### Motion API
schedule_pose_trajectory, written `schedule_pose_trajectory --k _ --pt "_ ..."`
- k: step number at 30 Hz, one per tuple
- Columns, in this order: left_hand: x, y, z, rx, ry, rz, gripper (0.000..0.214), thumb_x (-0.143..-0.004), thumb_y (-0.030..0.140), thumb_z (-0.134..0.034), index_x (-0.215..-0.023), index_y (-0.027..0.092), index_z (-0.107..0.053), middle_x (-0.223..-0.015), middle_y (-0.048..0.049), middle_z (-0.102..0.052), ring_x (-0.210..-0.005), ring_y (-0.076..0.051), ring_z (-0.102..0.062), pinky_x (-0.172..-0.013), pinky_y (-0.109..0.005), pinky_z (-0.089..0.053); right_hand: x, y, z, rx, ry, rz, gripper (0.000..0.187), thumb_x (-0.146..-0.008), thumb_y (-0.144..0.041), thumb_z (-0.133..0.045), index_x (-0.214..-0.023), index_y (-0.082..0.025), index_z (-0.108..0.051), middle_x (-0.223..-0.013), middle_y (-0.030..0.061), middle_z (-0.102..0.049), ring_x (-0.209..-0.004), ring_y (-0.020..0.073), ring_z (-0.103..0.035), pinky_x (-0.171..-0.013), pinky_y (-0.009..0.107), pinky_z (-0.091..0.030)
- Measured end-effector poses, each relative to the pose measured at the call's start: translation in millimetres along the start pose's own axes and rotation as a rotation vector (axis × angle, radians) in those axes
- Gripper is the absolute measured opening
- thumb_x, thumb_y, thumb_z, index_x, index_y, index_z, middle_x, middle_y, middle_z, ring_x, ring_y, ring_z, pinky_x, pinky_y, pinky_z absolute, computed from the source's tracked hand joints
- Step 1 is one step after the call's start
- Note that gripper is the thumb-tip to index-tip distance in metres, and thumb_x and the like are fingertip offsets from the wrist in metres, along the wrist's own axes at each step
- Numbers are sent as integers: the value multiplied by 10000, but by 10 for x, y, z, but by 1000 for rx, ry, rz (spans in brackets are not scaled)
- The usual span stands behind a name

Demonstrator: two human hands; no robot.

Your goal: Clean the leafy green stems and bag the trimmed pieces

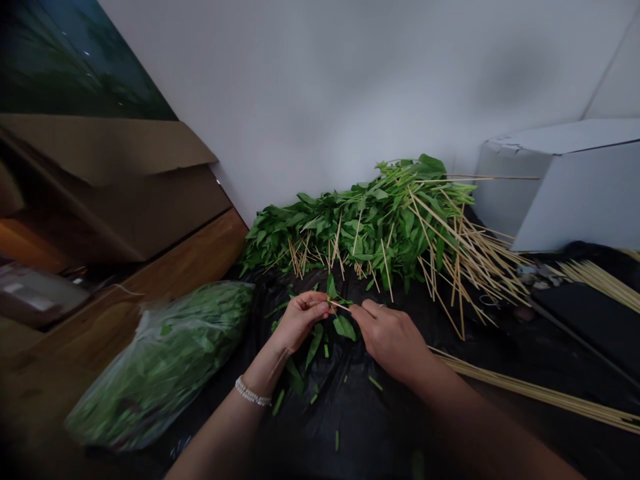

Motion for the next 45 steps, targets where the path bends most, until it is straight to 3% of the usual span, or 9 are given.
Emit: schedule_pose_trajectory --k 8,11,23,29,31,34,37,45 --pt "-25 48 84 84 95 9 276 -617 256 -851 -824 122 -728 -734 -46 -733 -628 -90 -630 -651 -206 -466 -16 12 3 16 45 -8 280 -986 -233 -391 -1111 -172 -634 -850 44 -665 -699 149 -644 -625 255 -458" --pt "-39 69 137 132 130 -7 273 -609 252 -855 -815 127 -727 -729 -38 -726 -656 -99 -636 -669 -213 -472 -5 32 -14 6 41 -8 294 -971 -183 -370 -1102 -169 -633 -852 51 -675 -704 146 -644 -619 250 -465" --pt "-27 -27 74 111 88 33 246 -631 274 -840 -794 130 -726 -726 -39 -713 -633 -97 -613 -641 -214 -466 24 42 -103 -64 -49 -78 298 -934 -116 -370 -1071 -172 -629 -844 52 -663 -765 163 -662 -684 258 -502" --pt "27 -64 -95 -113 -70 24 251 -653 309 -824 -806 124 -749 -737 -60 -728 -653 -121 -626 -654 -226 -467 -3 -33 -91 -72 -49 -40 275 -950 -142 -380 -1054 -167 -634 -835 52 -669 -738 167 -666 -662 261 -502" --pt "14 24 -22 -122 -24 -8 296 -664 350 -813 -847 127 -748 -771 -72 -734 -681 -135 -641 -665 -234 -474 -13 16 -41 -57 9 -50 279 -957 -154 -380 -1060 -162 -638 -846 58 -682 -743 167 -670 -666 262 -501" --pt "-25 222 220 -59 163 -95 339 -701 410 -775 -903 141 -736 -857 -86 -742 -719 -135 -653 -687 -235 -480 -20 161 76 -20 157 -102 281 -969 -188 -386 -1076 -152 -643 -902 74 -710 -790 173 -681 -689 266 -502" --pt "-60 350 405 -161 273 -172 317 -707 380 -765 -920 147 -732 -849 -79 -742 -729 -139 -651 -693 -233 -473 -18 290 159 23 263 -152 285 -972 -224 -386 -1054 -164 -652 -954 81 -724 -801 179 -691 -657 269 -506" --pt "-120 324 701 -705 401 -293 123 -717 248 -693 -802 177 -745 -695 -24 -689 -664 -164 -593 -680 -252 -432 -7 297 141 45 252 -150 280 -976 -238 -379 -1041 -172 -643 -981 74 -728 -779 178 -698 -626 278 -498"
Point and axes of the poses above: each hand's wrist, its own x-axis away from the middle knuckle, its own z-axis out of the back of the hand, y = z × x, the point moved 4 cm from there along -x, towards the middle knuckle
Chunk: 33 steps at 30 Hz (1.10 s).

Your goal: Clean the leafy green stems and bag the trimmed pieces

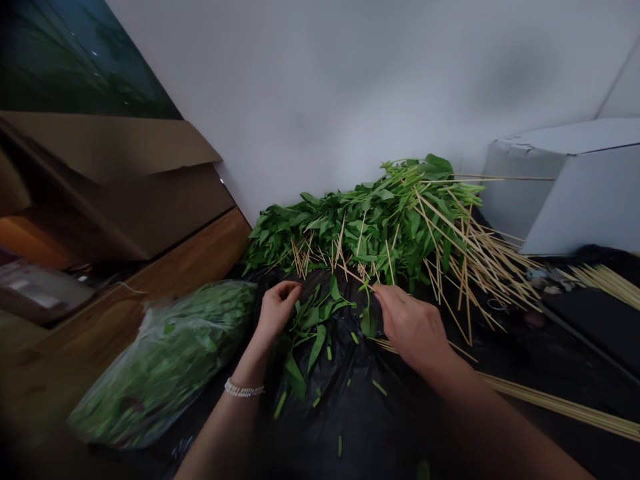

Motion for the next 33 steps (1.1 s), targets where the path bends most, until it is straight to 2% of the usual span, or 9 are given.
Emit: schedule_pose_trajectory --k 4,9,11,13,16,18,23,27,33 --pt "-32 -78 145 -307 -197 -70 286 -736 99 -563 -922 210 -750 -827 -44 -676 -784 -187 -609 -794 -298 -447 17 -9 -17 -9 -21 6 284 -974 -232 -377 -1059 -172 -642 -1003 71 -727 -795 177 -699 -635 278 -500" --pt "18 -50 288 -518 -511 -162 668 -612 -34 -553 -1203 260 -657 -1183 -85 -556 -1065 -226 -551 -993 -380 -395 20 -22 -23 1 -33 14 290 -980 -231 -373 -1053 -165 -645 -1004 73 -728 -794 175 -701 -640 282 -500" --pt "60 1 273 -514 -622 -180 684 -614 5 -647 -1233 296 -634 -1282 -88 -511 -1206 -270 -468 -1066 -438 -319 19 -30 -25 6 -33 17 285 -982 -229 -374 -1060 -165 -641 -1002 67 -730 -797 173 -701 -643 278 -501" --pt "96 84 220 -432 -688 -190 522 -645 123 -744 -1134 298 -696 -1313 -87 -506 -1250 -290 -437 -1081 -458 -296 18 -33 -24 8 -26 16 279 -982 -231 -377 -1060 -169 -638 -994 60 -732 -794 170 -700 -645 273 -502" --pt "101 230 137 -179 -632 -171 181 -731 305 -743 -885 215 -773 -1208 -109 -596 -1136 -264 -543 -1001 -405 -396 20 -38 -28 9 -27 22 273 -982 -233 -383 -1053 -173 -640 -983 60 -732 -786 169 -698 -650 270 -502" --pt "79 290 113 -28 -515 -143 192 -763 351 -716 -831 181 -774 -1066 -112 -674 -1016 -240 -609 -928 -368 -451 22 -47 -30 6 -28 30 273 -980 -229 -385 -1051 -168 -641 -974 65 -730 -784 171 -697 -655 270 -501" --pt "55 264 100 230 -233 -39 274 -771 383 -707 -948 179 -757 -830 -56 -744 -853 -198 -659 -868 -331 -476 43 -128 -61 -44 -63 70 283 -980 -209 -373 -1056 -160 -641 -911 62 -722 -770 166 -693 -670 268 -506" --pt "107 191 -50 444 -266 102 358 -715 368 -765 -999 155 -725 -732 -42 -735 -706 -155 -649 -748 -278 -478 83 -219 -124 -77 -143 128 292 -973 -171 -356 -1077 -156 -629 -890 62 -708 -770 163 -686 -665 264 -506" --pt "155 148 -221 555 -197 185 289 -642 354 -822 -729 150 -636 -717 -16 -712 -609 -92 -591 -598 -194 -413 122 -301 -183 -100 -231 169 307 -960 -146 -346 -1100 -158 -620 -843 52 -686 -737 156 -671 -639 254 -479"
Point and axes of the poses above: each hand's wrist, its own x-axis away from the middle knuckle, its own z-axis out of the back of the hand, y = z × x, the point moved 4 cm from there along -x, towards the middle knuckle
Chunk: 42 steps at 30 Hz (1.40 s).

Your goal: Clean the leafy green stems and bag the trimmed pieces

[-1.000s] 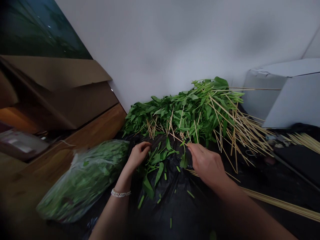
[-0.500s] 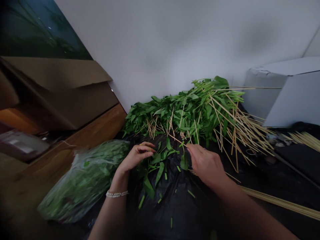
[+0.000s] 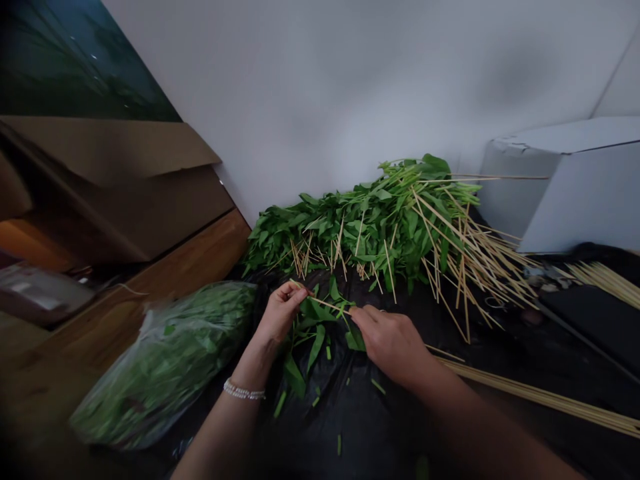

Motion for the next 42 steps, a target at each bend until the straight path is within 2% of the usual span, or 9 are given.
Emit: schedule_pose_trajectory --k 4,9,19,25,32,42 --pt "-3 -27 -14 11 30 2 334 -627 384 -827 -709 150 -603 -763 -22 -708 -629 -86 -579 -590 -186 -400 -3 -52 -14 0 -27 28 303 -952 -133 -351 -1098 -163 -615 -801 33 -671 -696 152 -661 -604 251 -448" --pt "7 -51 -26 2 -10 41 357 -622 414 -824 -703 150 -598 -743 -17 -696 -550 -71 -529 -543 -193 -379 -3 -40 -36 23 -69 -12 293 -933 -111 -372 -1087 -175 -613 -789 21 -660 -673 149 -653 -585 254 -421" --pt "68 6 -124 -4 -64 27 296 -642 369 -824 -744 137 -671 -692 -17 -674 -603 -85 -566 -592 -193 -431 8 11 -81 73 -167 -91 302 -904 -91 -399 -1109 -181 -602 -839 26 -665 -700 159 -663 -579 260 -419" --pt "85 37 -133 30 -177 42 249 -619 269 -844 -794 137 -726 -941 -65 -707 -747 -117 -626 -692 -219 -478 13 36 -68 88 -114 -81 312 -895 -98 -388 -1099 -177 -610 -824 30 -662 -673 157 -656 -565 263 -417" --pt "79 -24 -111 21 -81 87 287 -610 279 -847 -835 147 -726 -748 -26 -701 -633 -94 -595 -644 -212 -457 9 6 -58 87 -88 -35 328 -892 -86 -372 -1095 -177 -613 -830 41 -675 -671 144 -652 -550 243 -411" --pt "71 -38 -116 47 -119 114 372 -592 253 -862 -919 155 -716 -805 -30 -705 -695 -102 -626 -686 -212 -470 -3 29 -23 74 -76 -65 301 -926 -124 -369 -1089 -194 -613 -798 36 -672 -662 135 -642 -569 221 -417"
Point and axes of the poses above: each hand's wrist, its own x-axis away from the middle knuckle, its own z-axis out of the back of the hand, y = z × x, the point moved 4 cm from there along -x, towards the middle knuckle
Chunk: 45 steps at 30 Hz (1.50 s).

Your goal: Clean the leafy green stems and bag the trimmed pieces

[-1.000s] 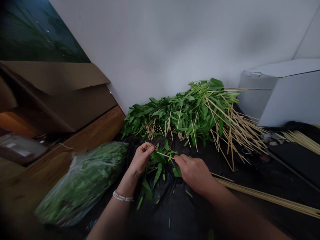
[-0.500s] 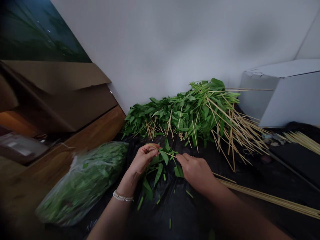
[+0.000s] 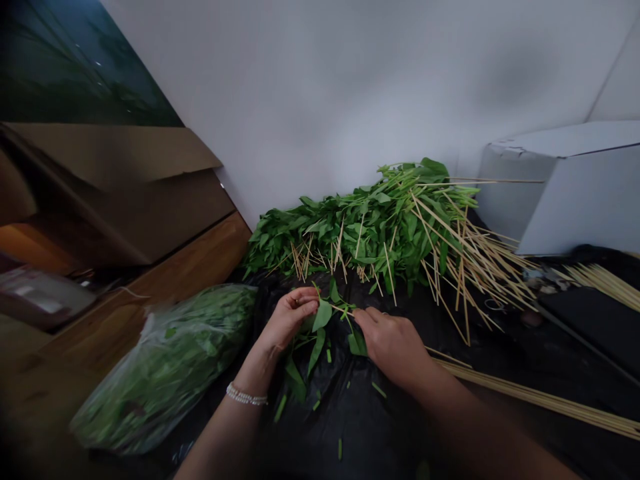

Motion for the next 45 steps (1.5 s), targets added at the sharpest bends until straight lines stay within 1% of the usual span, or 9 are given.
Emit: schedule_pose_trajectory --k 11,17,20,25,27,30,35,39,45 --pt "65 -21 -192 -66 -150 49 481 -605 272 -853 -1038 140 -689 -830 -63 -730 -733 -154 -663 -753 -279 -498 1 -60 -33 -46 10 34 322 -905 -99 -365 -1087 -169 -622 -803 41 -680 -681 154 -666 -574 247 -453" --pt "-60 93 270 -101 166 -92 354 -680 358 -790 -949 145 -706 -813 -66 -722 -694 -124 -629 -671 -227 -464 -4 154 151 -42 224 -100 300 -931 -146 -347 -1076 -169 -609 -939 74 -719 -776 177 -695 -642 277 -506" --pt "-87 109 411 -305 175 -111 300 -631 371 -810 -798 144 -707 -719 -32 -690 -628 -115 -581 -607 -217 -419 -10 258 209 -36 250 -135 290 -932 -161 -352 -1073 -169 -606 -935 71 -716 -785 188 -698 -634 282 -506" --pt "-66 54 378 -795 194 -182 310 -683 460 -747 -634 162 -672 -568 8 -592 -544 -122 -488 -561 -241 -343 -15 291 213 5 265 -135 279 -958 -212 -363 -1064 -171 -619 -977 76 -720 -769 188 -700 -625 285 -502" --pt "-53 28 297 -958 215 -287 257 -728 436 -716 -684 184 -700 -650 -20 -639 -634 -159 -528 -638 -268 -371 -14 276 196 10 270 -129 288 -961 -213 -361 -1065 -174 -627 -997 80 -722 -784 188 -703 -630 285 -506" --pt "-45 -56 148 -1071 124 -409 127 -757 304 -700 -849 226 -739 -803 -59 -691 -806 -217 -556 -776 -319 -394 -12 260 177 3 273 -129 300 -965 -226 -363 -1059 -175 -643 -992 81 -729 -786 187 -706 -640 288 -517" --pt "-52 -183 103 -1209 93 -369 314 -723 129 -658 -1007 243 -727 -874 -73 -687 -887 -243 -548 -842 -345 -405 -15 236 165 -15 251 -118 303 -955 -212 -368 -1076 -178 -643 -984 76 -732 -795 191 -709 -639 294 -524" --pt "-82 -177 187 -1143 155 -331 325 -692 82 -630 -962 226 -740 -830 -67 -684 -838 -233 -556 -833 -352 -411 -9 228 154 -20 237 -106 304 -964 -213 -352 -1091 -182 -627 -997 71 -729 -787 185 -706 -647 301 -528" --pt "-96 11 307 -901 332 -380 135 -736 160 -640 -785 230 -744 -800 -42 -679 -793 -202 -575 -811 -329 -406 -6 205 152 -10 238 -107 297 -968 -216 -361 -1071 -167 -636 -970 67 -730 -773 185 -705 -646 297 -520"
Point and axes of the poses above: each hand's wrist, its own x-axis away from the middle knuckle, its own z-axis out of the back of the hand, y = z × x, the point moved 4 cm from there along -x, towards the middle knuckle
